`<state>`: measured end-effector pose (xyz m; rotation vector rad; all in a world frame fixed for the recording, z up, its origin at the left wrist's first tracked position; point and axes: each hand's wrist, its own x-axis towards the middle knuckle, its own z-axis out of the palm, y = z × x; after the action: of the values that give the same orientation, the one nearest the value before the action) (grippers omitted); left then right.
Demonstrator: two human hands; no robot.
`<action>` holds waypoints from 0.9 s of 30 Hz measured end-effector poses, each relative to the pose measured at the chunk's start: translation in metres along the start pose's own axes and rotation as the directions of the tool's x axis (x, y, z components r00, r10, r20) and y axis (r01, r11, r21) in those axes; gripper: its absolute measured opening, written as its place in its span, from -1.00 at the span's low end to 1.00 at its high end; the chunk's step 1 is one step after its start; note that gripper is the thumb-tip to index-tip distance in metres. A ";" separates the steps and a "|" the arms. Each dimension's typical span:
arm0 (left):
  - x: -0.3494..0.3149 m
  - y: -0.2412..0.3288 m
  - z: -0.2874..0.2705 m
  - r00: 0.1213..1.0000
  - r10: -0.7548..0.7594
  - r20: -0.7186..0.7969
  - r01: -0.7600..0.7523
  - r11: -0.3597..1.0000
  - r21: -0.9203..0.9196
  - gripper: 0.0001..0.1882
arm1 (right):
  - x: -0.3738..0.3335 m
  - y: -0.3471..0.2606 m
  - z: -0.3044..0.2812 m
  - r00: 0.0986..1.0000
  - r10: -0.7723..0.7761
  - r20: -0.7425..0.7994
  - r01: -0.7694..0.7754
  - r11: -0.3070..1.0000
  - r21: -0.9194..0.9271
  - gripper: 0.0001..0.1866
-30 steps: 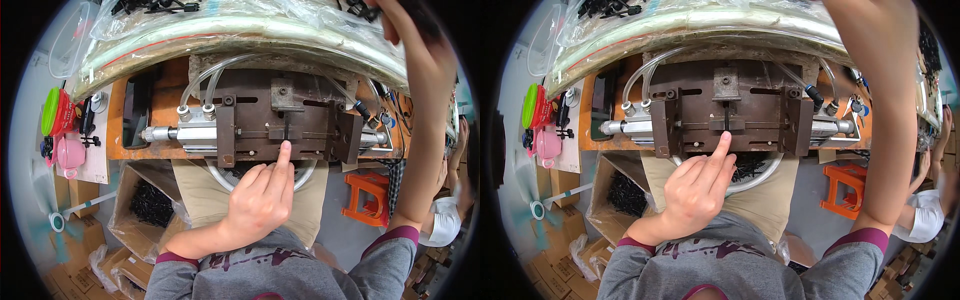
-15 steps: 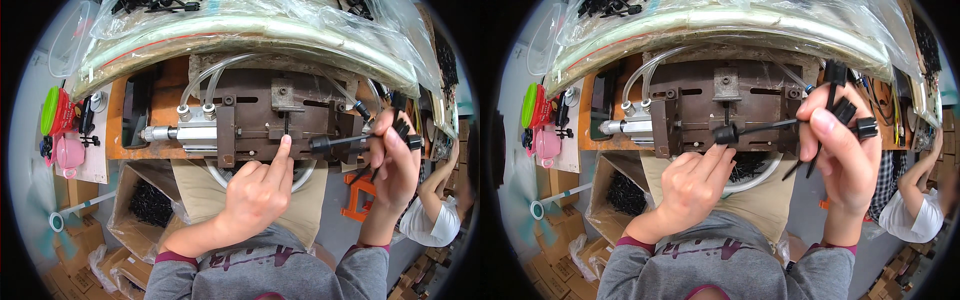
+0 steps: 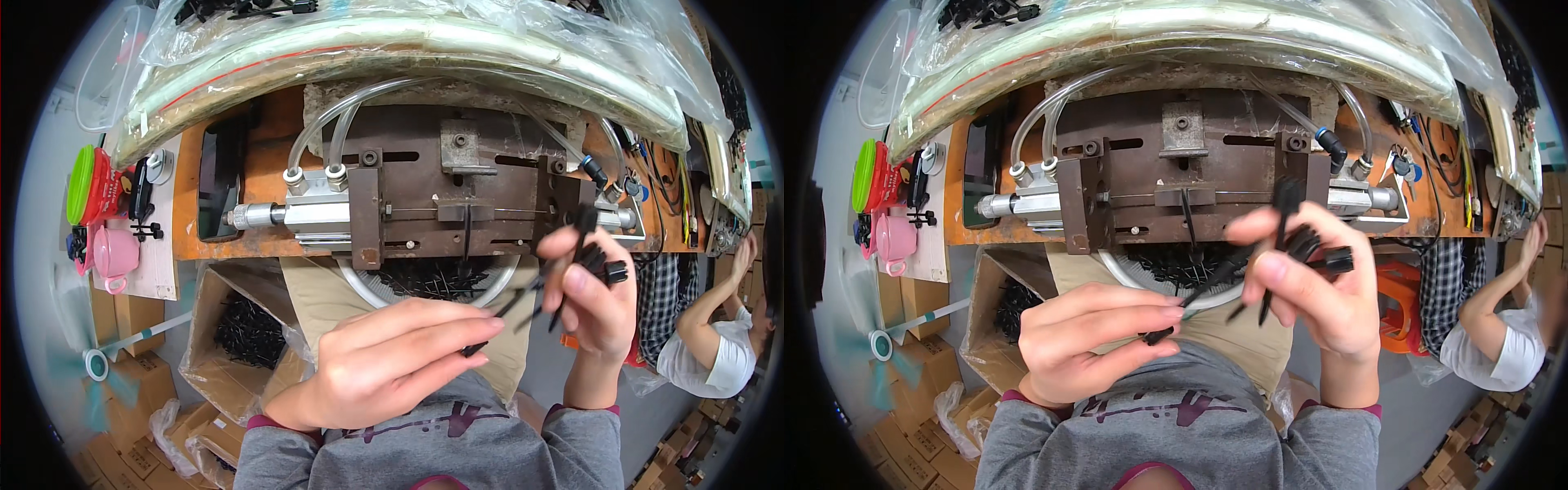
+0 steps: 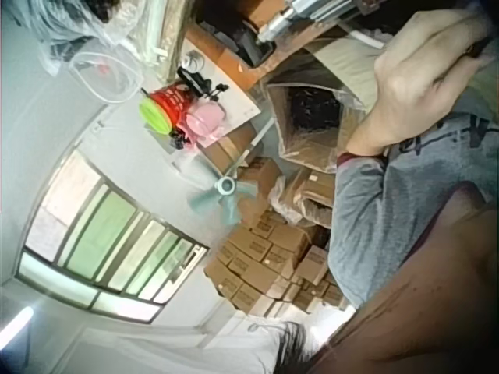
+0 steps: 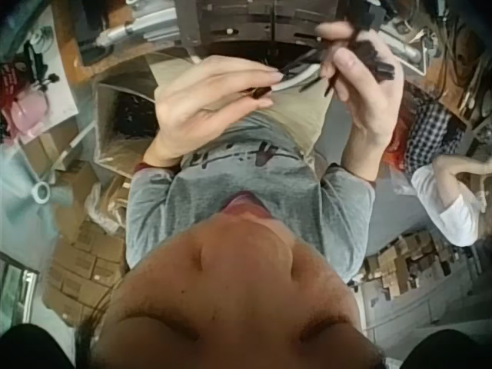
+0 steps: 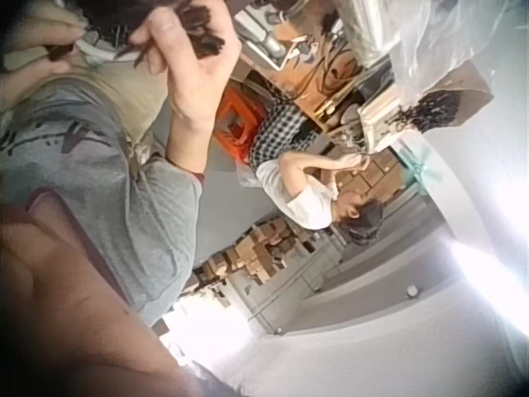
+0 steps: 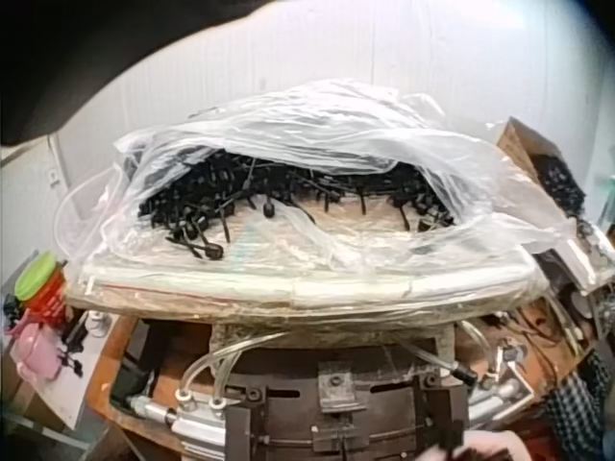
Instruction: The person is assembling small black plastic components using a pneumatic clamping machine.
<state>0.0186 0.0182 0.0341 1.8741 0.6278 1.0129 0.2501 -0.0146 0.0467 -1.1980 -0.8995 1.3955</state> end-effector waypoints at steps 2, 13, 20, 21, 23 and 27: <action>-0.004 -0.003 0.002 0.999 0.024 -0.047 -0.016 0.986 0.164 -0.61 | 0.000 0.007 0.001 0.974 -0.157 -0.163 0.146 0.986 -0.076 -0.73; -0.003 -0.042 0.037 0.991 0.129 0.019 -0.106 0.707 0.699 -0.68 | -0.012 0.021 0.008 0.774 -0.629 -0.071 0.482 0.658 -0.579 -0.75; 0.002 -0.043 0.035 0.993 0.114 0.031 -0.100 0.676 0.730 -0.71 | -0.008 0.025 0.009 0.605 -0.756 0.249 0.552 0.172 -0.816 -0.74; 0.002 -0.043 0.034 0.993 0.112 0.031 -0.099 0.680 0.726 -0.71 | -0.007 0.025 0.008 0.593 -0.754 0.283 0.548 0.119 -0.828 -0.74; 0.002 -0.043 0.033 0.994 0.095 0.050 -0.101 0.684 0.722 -0.69 | -0.007 0.028 0.007 0.581 -0.756 0.301 0.540 0.082 -0.837 -0.73; 0.003 -0.038 0.026 1.000 0.021 0.009 -0.023 0.874 0.485 -0.62 | -0.007 0.035 0.003 0.542 -0.759 0.362 0.541 -0.014 -0.841 -0.67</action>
<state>0.0415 0.0262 -0.0050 2.3212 0.9274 0.9211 0.2391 -0.0272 0.0155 -1.2878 -1.9053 -0.2302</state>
